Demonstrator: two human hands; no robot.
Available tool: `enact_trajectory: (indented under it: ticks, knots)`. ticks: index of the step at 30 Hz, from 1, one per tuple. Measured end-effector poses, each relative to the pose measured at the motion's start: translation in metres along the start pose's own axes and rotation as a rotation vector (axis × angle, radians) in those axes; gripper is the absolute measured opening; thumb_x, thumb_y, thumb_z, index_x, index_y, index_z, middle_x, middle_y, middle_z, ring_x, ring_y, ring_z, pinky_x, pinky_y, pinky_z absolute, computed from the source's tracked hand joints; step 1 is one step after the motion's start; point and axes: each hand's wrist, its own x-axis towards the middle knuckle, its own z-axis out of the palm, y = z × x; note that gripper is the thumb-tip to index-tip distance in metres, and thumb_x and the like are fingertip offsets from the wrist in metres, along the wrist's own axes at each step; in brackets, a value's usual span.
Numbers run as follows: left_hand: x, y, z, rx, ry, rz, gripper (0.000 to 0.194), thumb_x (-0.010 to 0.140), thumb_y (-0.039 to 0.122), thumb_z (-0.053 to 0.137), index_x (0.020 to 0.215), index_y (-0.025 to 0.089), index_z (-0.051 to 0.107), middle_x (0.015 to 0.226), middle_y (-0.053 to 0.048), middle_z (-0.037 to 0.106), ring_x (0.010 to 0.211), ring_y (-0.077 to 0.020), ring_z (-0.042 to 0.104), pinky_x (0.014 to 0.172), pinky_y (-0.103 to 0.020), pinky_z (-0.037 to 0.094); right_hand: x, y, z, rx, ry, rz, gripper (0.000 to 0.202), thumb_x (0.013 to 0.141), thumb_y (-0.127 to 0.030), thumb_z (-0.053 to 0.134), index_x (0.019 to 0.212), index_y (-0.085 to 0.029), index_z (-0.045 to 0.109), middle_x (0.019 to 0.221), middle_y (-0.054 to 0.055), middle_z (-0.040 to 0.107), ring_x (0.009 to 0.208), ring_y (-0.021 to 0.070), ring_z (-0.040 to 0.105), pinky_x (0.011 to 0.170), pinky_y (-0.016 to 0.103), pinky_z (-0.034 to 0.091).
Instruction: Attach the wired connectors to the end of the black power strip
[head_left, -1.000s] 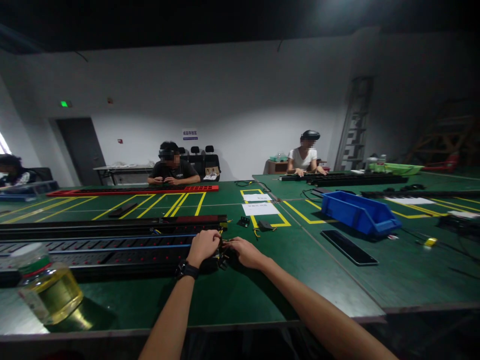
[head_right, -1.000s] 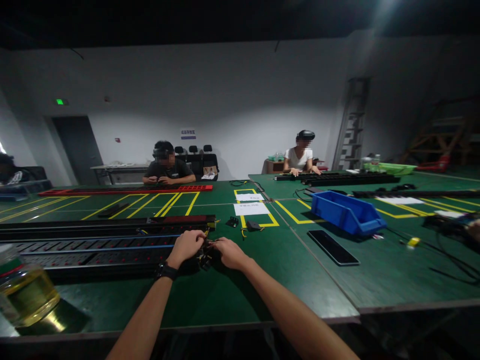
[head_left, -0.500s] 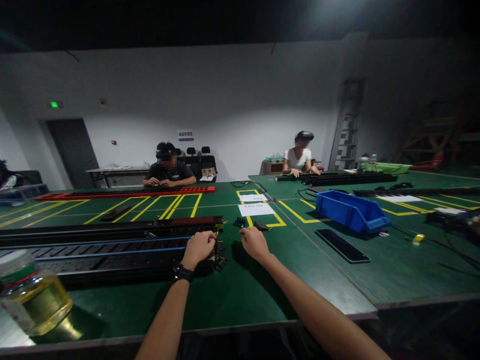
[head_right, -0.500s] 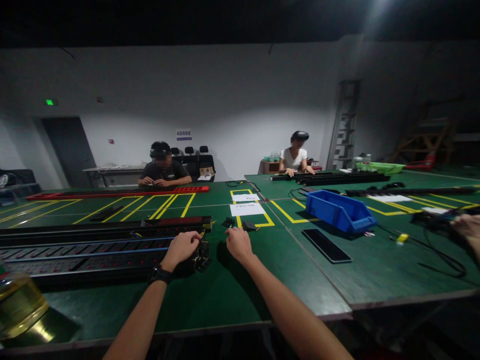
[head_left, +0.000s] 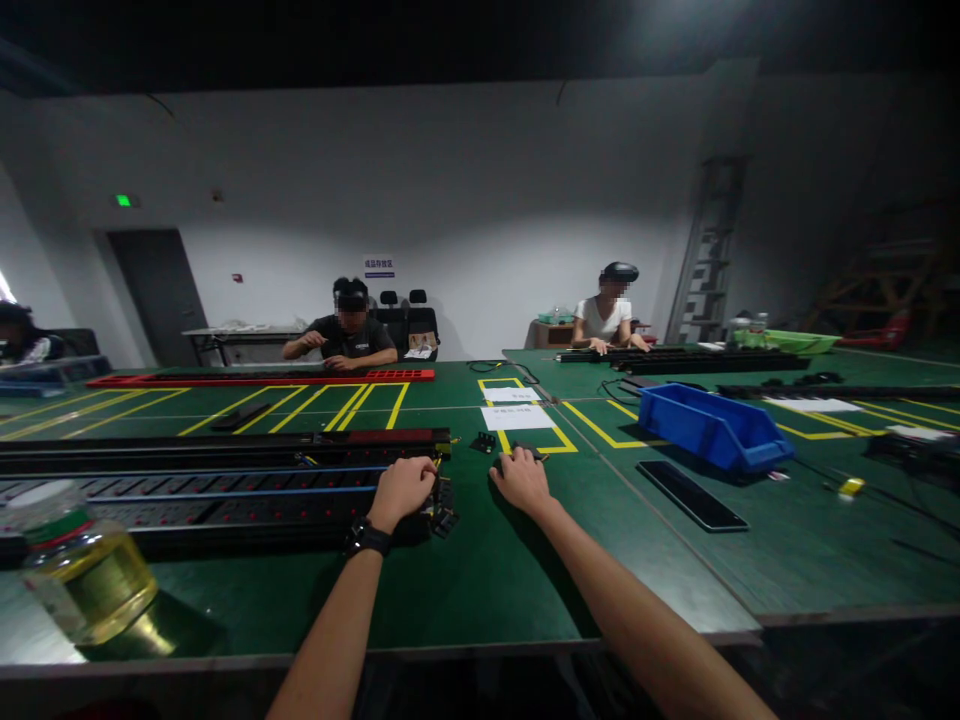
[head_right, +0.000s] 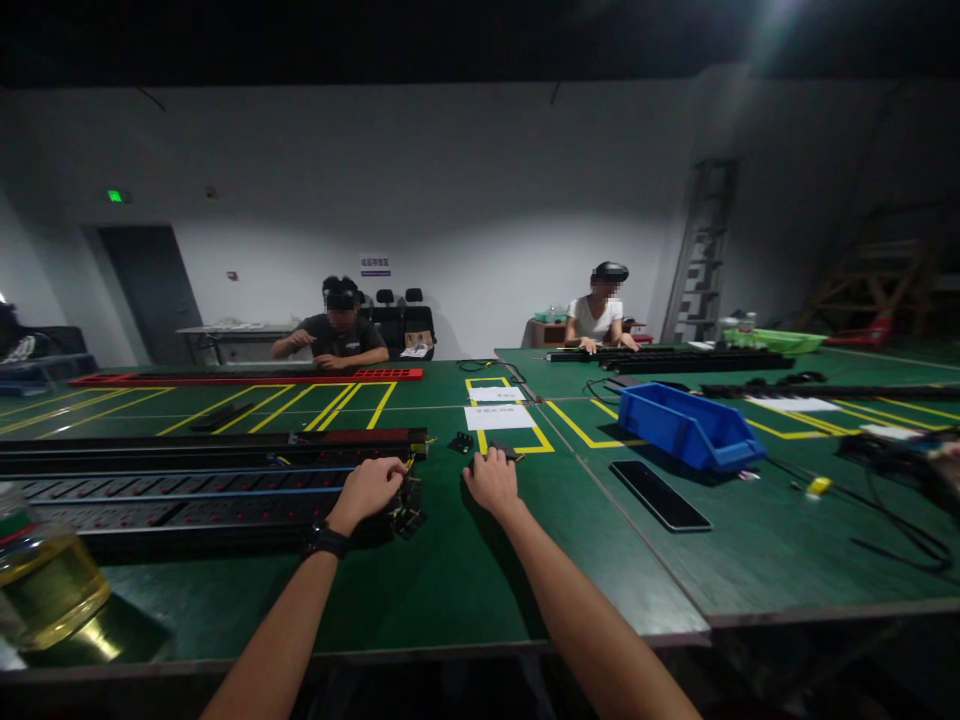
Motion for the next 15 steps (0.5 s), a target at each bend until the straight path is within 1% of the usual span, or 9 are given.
enact_trajectory:
  ticks: [3,6,9,12,15]
  knots:
    - [-0.0001,0.0002,0.0002,0.005,-0.001,-0.001,0.029,0.094,0.026,0.050,0.101,0.029,0.078,0.108,-0.003,0.081,0.101,-0.0237,0.074,0.083,-0.029,0.052,0.0001,0.0004,-0.0021,0.023,0.001,-0.084,0.028,0.102,-0.038,0.053,0.109,-0.018,0.071,0.114,0.019,0.067,0.112,0.0320,0.059,0.090,0.039,0.045]
    - [-0.0004,0.0000,0.0007,0.006,0.000,0.001,0.030,0.094,0.026,0.050,0.102,0.029,0.078,0.108,-0.003,0.081,0.101,-0.0235,0.074,0.083,-0.029,0.052,0.0000,-0.0004,-0.0030,0.080,0.000,-0.131,0.019,0.100,-0.027,0.056,0.105,-0.019,0.071,0.108,0.016,0.070,0.106,0.0290,0.062,0.086,0.034,0.046]
    - [-0.0007,-0.0006,0.0015,0.002,0.003,0.003,0.030,0.095,0.026,0.049,0.102,0.030,0.078,0.109,-0.003,0.081,0.101,-0.0236,0.074,0.084,-0.029,0.052,0.0000,-0.0016,-0.0016,0.125,-0.010,-0.138,0.020,0.098,-0.017,0.053,0.106,-0.018,0.071,0.107,0.014,0.072,0.104,0.0270,0.064,0.084,0.031,0.046]
    - [-0.0009,-0.0011,0.0023,-0.003,0.005,0.006,0.031,0.095,0.026,0.049,0.102,0.030,0.079,0.109,-0.003,0.081,0.102,-0.0236,0.074,0.084,-0.029,0.052,0.0000,-0.0014,0.0007,0.143,-0.014,-0.137,0.023,0.097,-0.015,0.053,0.110,-0.016,0.072,0.110,0.014,0.073,0.108,0.0264,0.065,0.087,0.031,0.046]
    - [-0.0009,-0.0013,0.0029,-0.005,0.007,0.004,0.031,0.094,0.026,0.049,0.103,0.030,0.079,0.111,-0.003,0.081,0.103,-0.0235,0.074,0.086,-0.030,0.053,-0.0003,0.0000,0.0016,0.138,-0.030,-0.140,0.024,0.099,-0.017,0.052,0.107,-0.016,0.074,0.108,0.014,0.073,0.109,0.0253,0.065,0.089,0.030,0.045]
